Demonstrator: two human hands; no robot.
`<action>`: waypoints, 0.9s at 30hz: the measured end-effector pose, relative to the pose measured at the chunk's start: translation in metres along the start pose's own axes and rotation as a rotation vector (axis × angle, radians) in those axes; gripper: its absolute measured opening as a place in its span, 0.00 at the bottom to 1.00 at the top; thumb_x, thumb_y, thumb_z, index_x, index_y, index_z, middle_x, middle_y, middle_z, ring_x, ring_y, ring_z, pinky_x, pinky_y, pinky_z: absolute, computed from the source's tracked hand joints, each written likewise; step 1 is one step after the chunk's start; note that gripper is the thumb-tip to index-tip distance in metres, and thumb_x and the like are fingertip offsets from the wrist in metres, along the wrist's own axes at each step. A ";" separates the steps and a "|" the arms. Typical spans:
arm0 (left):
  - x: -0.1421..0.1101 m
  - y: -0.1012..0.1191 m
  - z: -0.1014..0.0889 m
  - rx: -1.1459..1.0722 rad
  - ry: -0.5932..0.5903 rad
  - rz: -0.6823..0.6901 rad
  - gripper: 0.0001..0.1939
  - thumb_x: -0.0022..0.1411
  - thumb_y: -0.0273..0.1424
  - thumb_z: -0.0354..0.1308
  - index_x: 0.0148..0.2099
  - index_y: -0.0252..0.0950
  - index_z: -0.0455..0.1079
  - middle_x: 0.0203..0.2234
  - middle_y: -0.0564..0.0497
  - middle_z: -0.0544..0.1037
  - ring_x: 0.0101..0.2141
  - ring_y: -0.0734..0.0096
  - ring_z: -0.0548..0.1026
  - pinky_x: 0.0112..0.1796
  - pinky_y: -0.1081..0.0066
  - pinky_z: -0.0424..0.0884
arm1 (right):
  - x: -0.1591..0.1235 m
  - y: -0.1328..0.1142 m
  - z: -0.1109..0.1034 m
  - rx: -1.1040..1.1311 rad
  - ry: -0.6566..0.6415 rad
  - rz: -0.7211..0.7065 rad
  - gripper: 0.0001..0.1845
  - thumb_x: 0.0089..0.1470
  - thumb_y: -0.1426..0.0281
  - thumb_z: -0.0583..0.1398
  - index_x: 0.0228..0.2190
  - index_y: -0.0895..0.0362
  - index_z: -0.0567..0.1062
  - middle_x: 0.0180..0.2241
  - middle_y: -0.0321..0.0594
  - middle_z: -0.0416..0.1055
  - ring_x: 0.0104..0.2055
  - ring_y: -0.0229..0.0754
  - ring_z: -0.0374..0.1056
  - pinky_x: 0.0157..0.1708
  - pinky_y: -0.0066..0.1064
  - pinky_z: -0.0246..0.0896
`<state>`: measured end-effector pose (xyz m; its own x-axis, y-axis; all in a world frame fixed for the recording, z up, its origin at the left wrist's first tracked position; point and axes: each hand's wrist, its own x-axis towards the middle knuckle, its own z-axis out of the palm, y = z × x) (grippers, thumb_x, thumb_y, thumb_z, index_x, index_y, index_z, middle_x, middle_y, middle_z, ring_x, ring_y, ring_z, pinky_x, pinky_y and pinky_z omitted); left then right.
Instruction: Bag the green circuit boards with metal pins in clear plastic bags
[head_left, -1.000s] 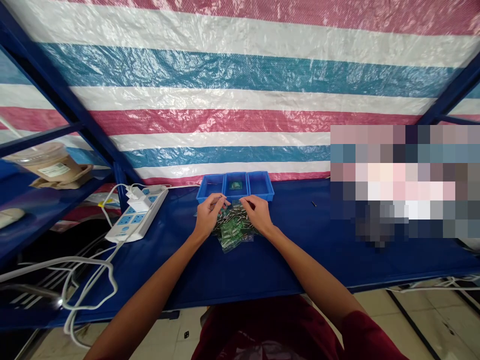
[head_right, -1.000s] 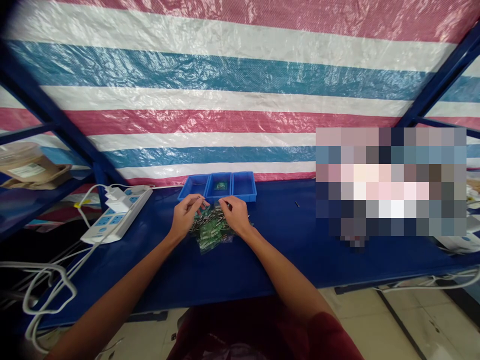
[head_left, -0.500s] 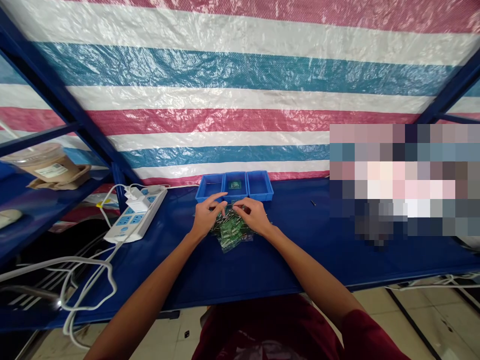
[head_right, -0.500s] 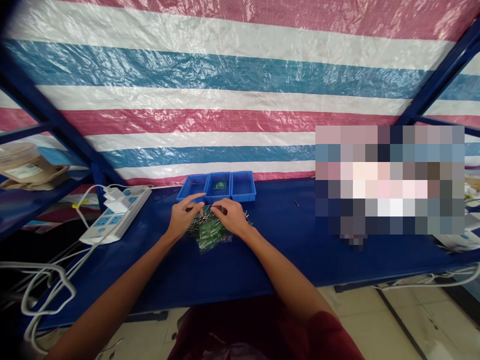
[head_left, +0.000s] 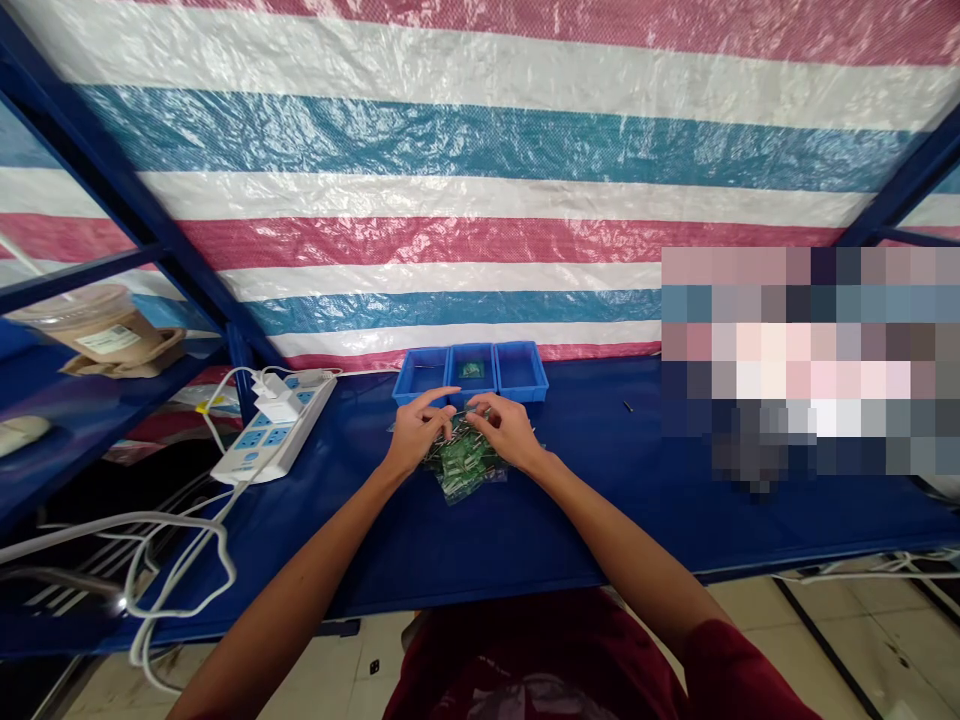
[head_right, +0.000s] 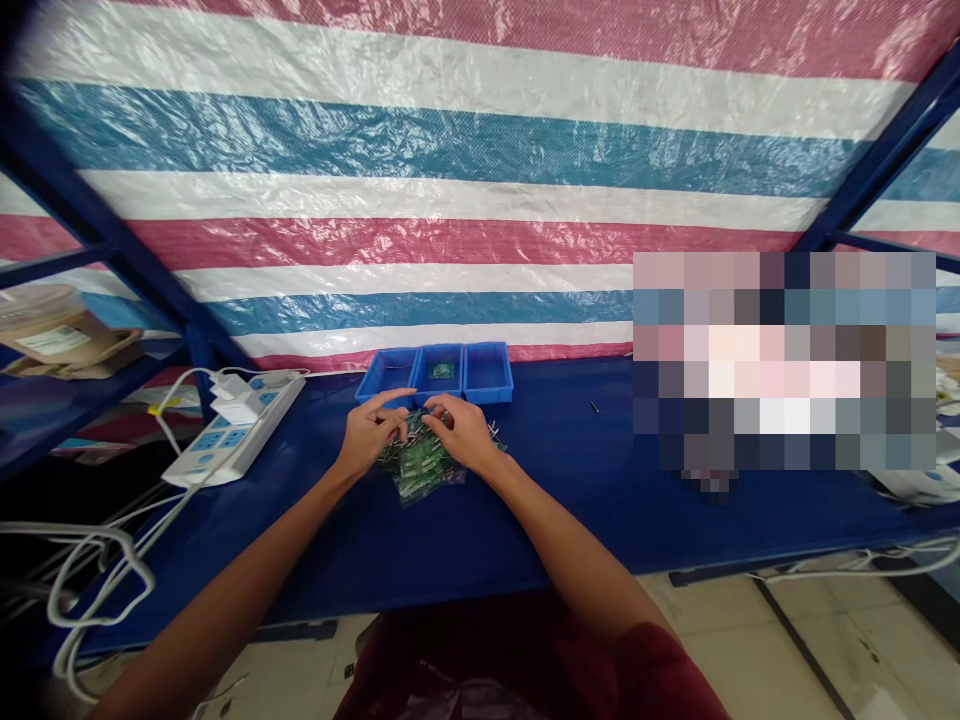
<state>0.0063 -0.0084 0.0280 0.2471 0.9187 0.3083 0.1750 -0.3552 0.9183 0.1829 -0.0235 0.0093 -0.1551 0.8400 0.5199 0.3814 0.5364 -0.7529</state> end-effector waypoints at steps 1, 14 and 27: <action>0.000 0.000 0.000 -0.002 -0.011 -0.004 0.23 0.59 0.40 0.59 0.52 0.31 0.71 0.11 0.56 0.70 0.12 0.81 0.56 0.15 0.77 0.53 | 0.000 0.000 0.000 0.002 0.004 -0.011 0.11 0.57 0.63 0.57 0.37 0.56 0.74 0.28 0.37 0.71 0.22 0.35 0.61 0.27 0.28 0.58; 0.001 -0.005 -0.001 -0.055 -0.019 0.018 0.25 0.60 0.44 0.57 0.52 0.30 0.70 0.11 0.56 0.70 0.12 0.80 0.57 0.16 0.77 0.54 | -0.001 -0.004 0.001 -0.018 -0.057 -0.049 0.11 0.59 0.63 0.55 0.32 0.56 0.73 0.28 0.38 0.72 0.27 0.37 0.64 0.31 0.27 0.58; 0.000 0.000 -0.003 0.374 0.109 0.312 0.13 0.61 0.40 0.56 0.33 0.35 0.73 0.25 0.51 0.74 0.24 0.74 0.67 0.27 0.74 0.63 | 0.002 -0.002 -0.005 -0.090 0.023 0.059 0.13 0.62 0.63 0.50 0.33 0.55 0.71 0.27 0.36 0.70 0.29 0.39 0.65 0.33 0.28 0.57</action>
<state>0.0039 -0.0079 0.0284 0.2446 0.7642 0.5968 0.4431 -0.6356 0.6322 0.1861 -0.0237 0.0139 -0.1093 0.8675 0.4853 0.4695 0.4754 -0.7440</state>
